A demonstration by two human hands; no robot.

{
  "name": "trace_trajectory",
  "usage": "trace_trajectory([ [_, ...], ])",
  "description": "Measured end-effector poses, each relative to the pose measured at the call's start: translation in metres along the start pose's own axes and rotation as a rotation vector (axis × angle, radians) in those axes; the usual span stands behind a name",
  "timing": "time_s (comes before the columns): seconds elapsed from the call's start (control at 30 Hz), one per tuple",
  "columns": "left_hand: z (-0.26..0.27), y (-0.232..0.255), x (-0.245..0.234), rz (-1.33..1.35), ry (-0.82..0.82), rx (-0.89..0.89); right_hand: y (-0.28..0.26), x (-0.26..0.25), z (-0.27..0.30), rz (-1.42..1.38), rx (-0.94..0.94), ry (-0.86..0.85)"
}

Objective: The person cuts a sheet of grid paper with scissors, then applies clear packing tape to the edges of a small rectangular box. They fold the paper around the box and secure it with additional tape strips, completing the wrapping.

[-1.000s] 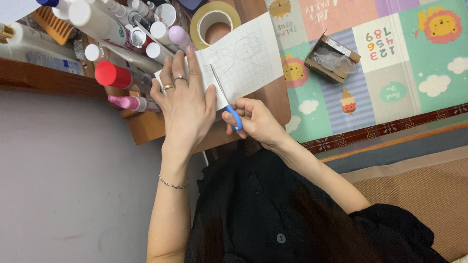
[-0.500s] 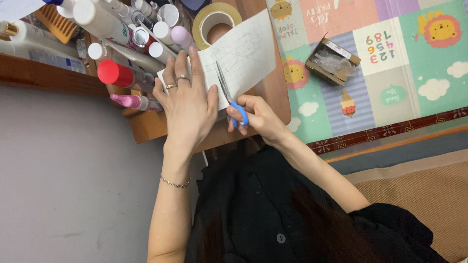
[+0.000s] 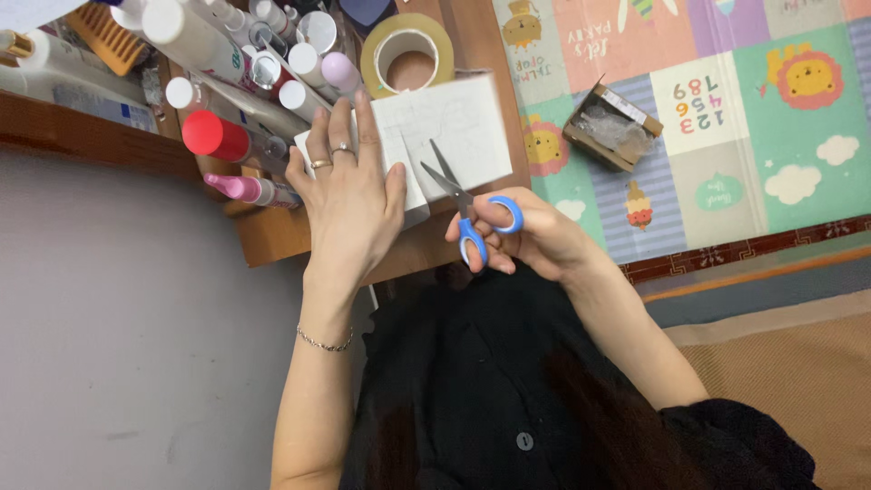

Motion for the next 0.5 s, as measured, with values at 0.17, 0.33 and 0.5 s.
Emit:
trace_trajectory([
  [0.17, -0.003, 0.002, -0.004, -0.027, -0.033, -0.026, -0.012, -0.007, -0.026, 0.114, 0.133, -0.034],
  [0.33, -0.004, 0.003, -0.005, -0.021, -0.058, -0.053, -0.01, -0.007, -0.043, 0.159, 0.153, -0.085],
  [0.5, -0.001, 0.0, -0.002, -0.021, -0.067, -0.057, -0.005, -0.013, -0.03, 0.118, 0.076, -0.175],
])
Point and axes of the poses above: each hand's wrist, its own z-axis away from the middle knuckle, its own x-axis out of the palm, y = z × x, the point moved 3 cm from there along -z, towards the middle knuckle, and after that the axes turned 11 degrees about -x, right-handed, at the moved point
